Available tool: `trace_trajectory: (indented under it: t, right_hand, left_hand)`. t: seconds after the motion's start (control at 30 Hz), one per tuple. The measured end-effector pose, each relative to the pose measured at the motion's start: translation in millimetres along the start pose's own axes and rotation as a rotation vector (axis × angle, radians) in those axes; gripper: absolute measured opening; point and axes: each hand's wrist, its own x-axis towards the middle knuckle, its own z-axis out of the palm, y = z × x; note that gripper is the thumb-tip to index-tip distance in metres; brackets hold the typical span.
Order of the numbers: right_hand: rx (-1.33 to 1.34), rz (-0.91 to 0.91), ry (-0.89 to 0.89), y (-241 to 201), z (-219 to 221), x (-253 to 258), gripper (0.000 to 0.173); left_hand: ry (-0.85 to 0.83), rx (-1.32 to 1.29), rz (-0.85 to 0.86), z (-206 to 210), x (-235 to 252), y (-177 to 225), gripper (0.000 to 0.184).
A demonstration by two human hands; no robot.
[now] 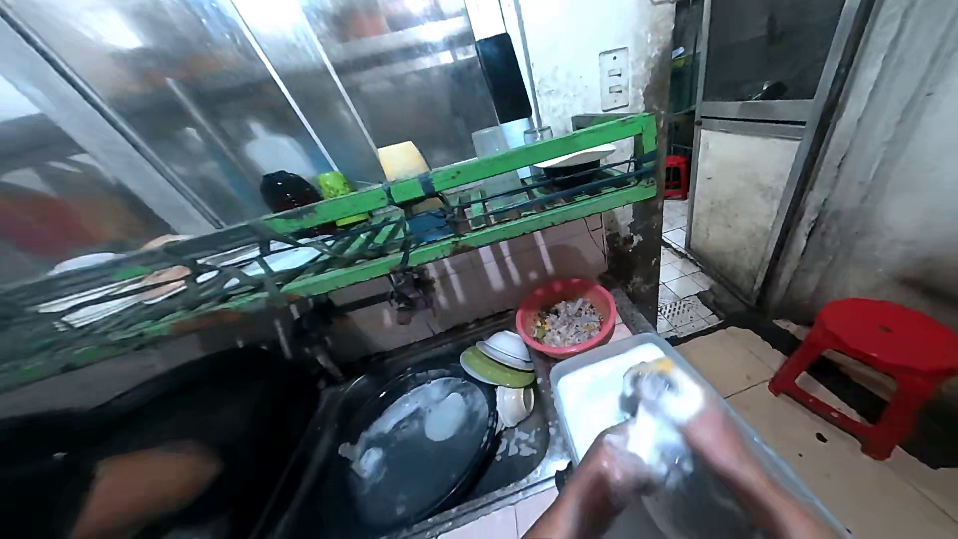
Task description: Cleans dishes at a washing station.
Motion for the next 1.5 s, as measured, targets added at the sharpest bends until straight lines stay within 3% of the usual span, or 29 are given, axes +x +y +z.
trace_trajectory:
  t: [0.07,0.1,0.17,0.27,0.37,0.47,0.53,0.6,0.67,0.73,0.8,0.87,0.93,0.97,1.03,1.1,1.17,1.27,1.33,1.4,1.47,1.5]
  right_hand:
    - [0.065,0.257,-0.045,-5,-18,28,0.041]
    - [0.054,0.281,-0.041,-8,-19,31,0.040]
    - [-0.025,0.125,0.031,-13,-7,14,0.048]
    - [0.033,-0.147,0.228,-2,28,-16,0.054]
    - [0.121,0.068,0.189,12,12,6,0.048]
    - [-0.141,0.243,-0.041,-9,-8,34,0.046]
    - [-0.312,0.089,-0.094,-33,2,21,0.045]
    - [-0.454,-0.248,-0.017,-36,29,-6,0.044]
    - [-0.494,-0.688,0.171,-8,49,-18,0.042]
    - [-0.354,-0.875,0.230,19,48,-17,0.044]
    - [-0.024,-0.665,0.224,33,38,-16,0.050]
    - [0.221,-0.202,0.231,26,18,-4,0.053]
    - [0.182,0.079,0.110,16,-5,18,0.047]
    - [0.082,0.117,0.023,8,-10,24,0.044]
    - [-0.166,0.035,-0.094,-15,-5,17,0.044]
    - [-0.220,-0.086,-0.138,-32,3,0,0.050]
    - [-0.006,-0.040,-0.108,-21,5,5,0.043]
    - [0.443,0.204,0.077,-1,-4,17,0.038]
    - [0.488,0.112,0.220,-7,-5,15,0.038]
    - [0.309,-0.045,0.310,-25,-8,11,0.048]
    - [0.068,-0.233,0.336,-38,-12,8,0.052]
    - [-0.020,-0.298,0.323,-38,-13,7,0.052]
  left_hand:
    - [0.046,-0.223,0.057,8,-8,0,0.044]
    - [0.112,-0.309,0.115,10,-8,-2,0.037]
    - [0.261,-0.457,0.206,9,3,-9,0.027]
    - [0.359,-0.681,0.193,0,20,-10,0.040]
    - [0.320,-0.575,0.155,1,11,-5,0.034]
    - [0.322,-0.438,0.149,9,13,-6,0.037]
    - [0.432,-0.423,0.127,12,23,-5,0.043]
    - [0.585,-0.592,0.115,11,32,-2,0.041]
    - [0.584,-0.713,0.183,-6,34,-2,0.040]
    - [0.496,-1.011,0.208,-23,37,9,0.040]
    - [0.397,-1.236,0.167,-34,35,15,0.041]
    - [0.340,-1.200,0.145,-36,28,8,0.039]
    - [0.363,-0.856,0.132,-27,18,0,0.031]
    - [0.385,-0.605,0.118,-22,13,-1,0.030]
    - [0.337,-0.238,0.093,-14,6,3,0.032]
    - [0.282,-0.126,0.145,-8,0,8,0.029]
    - [0.272,-0.136,0.173,-12,-6,9,0.033]
    - [0.371,-0.184,0.339,-23,-9,6,0.041]
    - [0.464,-0.265,0.415,-29,3,-3,0.046]
    - [0.471,-0.362,0.285,-34,15,-12,0.059]
    - [0.306,-0.666,0.007,-36,19,-6,0.072]
    - [0.222,-0.841,-0.115,-36,18,-2,0.069]
